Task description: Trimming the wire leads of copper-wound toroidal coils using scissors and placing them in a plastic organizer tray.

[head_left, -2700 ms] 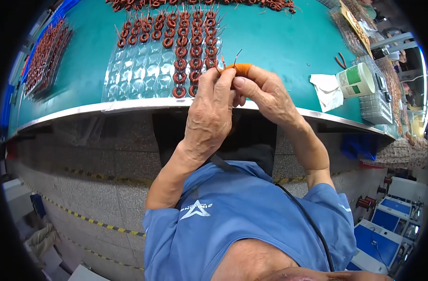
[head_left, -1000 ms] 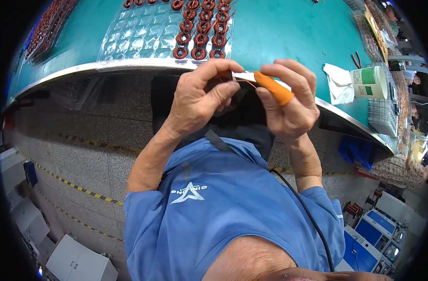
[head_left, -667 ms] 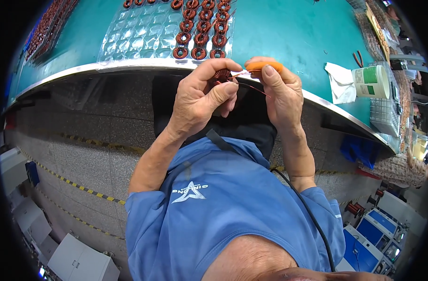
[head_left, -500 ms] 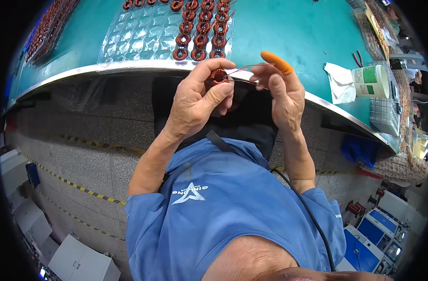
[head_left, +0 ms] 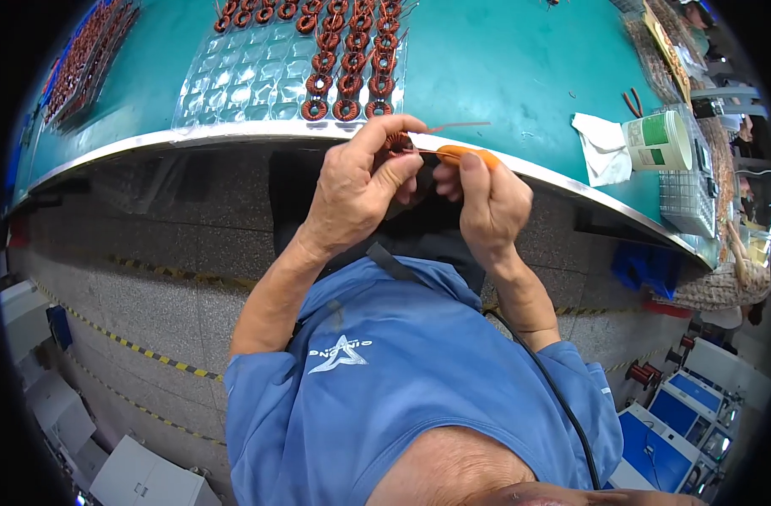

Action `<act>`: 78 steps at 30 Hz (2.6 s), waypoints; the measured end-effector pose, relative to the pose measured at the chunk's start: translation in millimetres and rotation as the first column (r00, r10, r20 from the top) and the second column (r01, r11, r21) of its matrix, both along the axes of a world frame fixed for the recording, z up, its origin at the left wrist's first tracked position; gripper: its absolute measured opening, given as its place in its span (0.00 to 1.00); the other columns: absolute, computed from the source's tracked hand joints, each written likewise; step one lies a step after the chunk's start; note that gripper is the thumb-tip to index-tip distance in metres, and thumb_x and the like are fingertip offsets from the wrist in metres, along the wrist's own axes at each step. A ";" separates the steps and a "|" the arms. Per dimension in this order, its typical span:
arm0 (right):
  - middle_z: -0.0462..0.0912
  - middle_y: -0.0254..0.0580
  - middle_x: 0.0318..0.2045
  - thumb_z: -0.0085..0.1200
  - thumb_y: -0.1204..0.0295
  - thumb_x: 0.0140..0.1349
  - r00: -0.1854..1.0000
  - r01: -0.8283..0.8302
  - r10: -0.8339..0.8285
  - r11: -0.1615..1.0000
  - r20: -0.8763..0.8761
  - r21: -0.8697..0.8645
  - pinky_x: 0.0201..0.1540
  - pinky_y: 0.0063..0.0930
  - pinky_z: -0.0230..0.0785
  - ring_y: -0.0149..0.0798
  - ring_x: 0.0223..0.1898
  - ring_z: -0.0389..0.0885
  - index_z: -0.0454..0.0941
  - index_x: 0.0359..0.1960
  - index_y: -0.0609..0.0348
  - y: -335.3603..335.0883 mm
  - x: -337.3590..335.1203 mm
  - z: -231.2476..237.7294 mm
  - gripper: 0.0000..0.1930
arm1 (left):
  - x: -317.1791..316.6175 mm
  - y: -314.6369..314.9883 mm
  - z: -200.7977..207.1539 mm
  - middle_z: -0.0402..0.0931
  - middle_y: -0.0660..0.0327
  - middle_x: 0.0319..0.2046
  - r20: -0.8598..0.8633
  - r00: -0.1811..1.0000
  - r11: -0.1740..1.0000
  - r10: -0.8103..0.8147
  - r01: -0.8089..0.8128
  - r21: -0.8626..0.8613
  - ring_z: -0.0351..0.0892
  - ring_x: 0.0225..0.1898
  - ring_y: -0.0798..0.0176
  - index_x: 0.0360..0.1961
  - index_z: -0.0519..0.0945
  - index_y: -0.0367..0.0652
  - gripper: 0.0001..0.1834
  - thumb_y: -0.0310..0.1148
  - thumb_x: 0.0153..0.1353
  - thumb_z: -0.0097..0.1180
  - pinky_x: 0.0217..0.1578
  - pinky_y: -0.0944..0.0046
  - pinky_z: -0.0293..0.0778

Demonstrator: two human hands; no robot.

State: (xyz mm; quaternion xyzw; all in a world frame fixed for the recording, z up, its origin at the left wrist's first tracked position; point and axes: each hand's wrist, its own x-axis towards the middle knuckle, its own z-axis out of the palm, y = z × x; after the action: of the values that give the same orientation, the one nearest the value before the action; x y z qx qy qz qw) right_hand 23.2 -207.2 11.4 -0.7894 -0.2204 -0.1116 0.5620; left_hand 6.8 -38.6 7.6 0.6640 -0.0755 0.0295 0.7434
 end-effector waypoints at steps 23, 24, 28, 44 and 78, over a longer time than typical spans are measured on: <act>0.78 0.34 0.20 0.54 0.63 0.66 0.829 0.042 0.257 0.856 -0.496 0.515 0.17 0.13 0.60 0.24 0.15 0.72 0.80 0.38 0.65 3.7 15.0 -0.6 0.14 | -11.1 15.7 -9.8 0.70 0.66 0.15 -0.090 0.984 0.979 -0.153 0.138 -0.149 0.69 0.17 0.74 0.40 0.75 0.36 0.23 0.49 0.69 0.47 0.18 0.74 0.66; 0.78 0.34 0.20 0.54 0.63 0.66 0.795 0.063 0.286 0.839 -0.535 0.541 0.17 0.13 0.60 0.24 0.15 0.72 0.80 0.39 0.64 3.8 16.5 -0.3 0.14 | -12.0 15.2 -8.1 0.70 0.66 0.16 -0.071 0.988 0.985 -0.135 0.127 -0.114 0.69 0.17 0.74 0.42 0.75 0.36 0.21 0.47 0.69 0.47 0.19 0.74 0.66; 0.78 0.35 0.23 0.55 0.66 0.65 0.825 -0.021 0.354 0.798 -0.440 0.602 0.22 0.14 0.63 0.25 0.21 0.75 0.78 0.44 0.65 5.0 12.9 1.4 0.14 | -11.4 13.6 -2.8 0.69 0.67 0.17 -0.067 0.993 0.990 -0.098 0.090 -0.106 0.68 0.17 0.74 0.45 0.73 0.37 0.16 0.41 0.70 0.47 0.18 0.74 0.66; 0.81 0.42 0.32 0.61 0.78 0.59 0.993 -0.070 0.096 0.952 -0.073 0.298 0.35 0.18 0.74 0.28 0.30 0.80 0.72 0.44 0.66 6.3 6.8 -6.8 0.13 | -21.5 -6.1 9.3 0.65 0.62 0.16 -0.210 0.976 0.929 -0.056 -0.026 -0.369 0.67 0.14 0.68 0.44 0.71 0.35 0.18 0.42 0.71 0.42 0.16 0.71 0.65; 0.75 0.34 0.19 0.59 0.65 0.62 0.601 0.005 0.518 0.759 -0.608 0.651 0.16 0.14 0.62 0.23 0.15 0.70 0.76 0.30 0.61 4.3 8.4 -4.4 0.11 | -19.7 23.6 28.1 0.75 0.49 0.30 0.122 0.968 0.854 -0.217 0.128 0.504 0.79 0.32 0.46 0.48 0.67 0.40 0.15 0.33 0.63 0.54 0.33 0.55 0.74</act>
State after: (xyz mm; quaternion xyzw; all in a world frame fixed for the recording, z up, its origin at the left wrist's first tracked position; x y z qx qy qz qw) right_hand 31.6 -203.0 7.0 -0.5001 -0.0352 0.2548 0.8269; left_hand -12.9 -15.0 35.7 0.8165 -0.2048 0.0004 0.5398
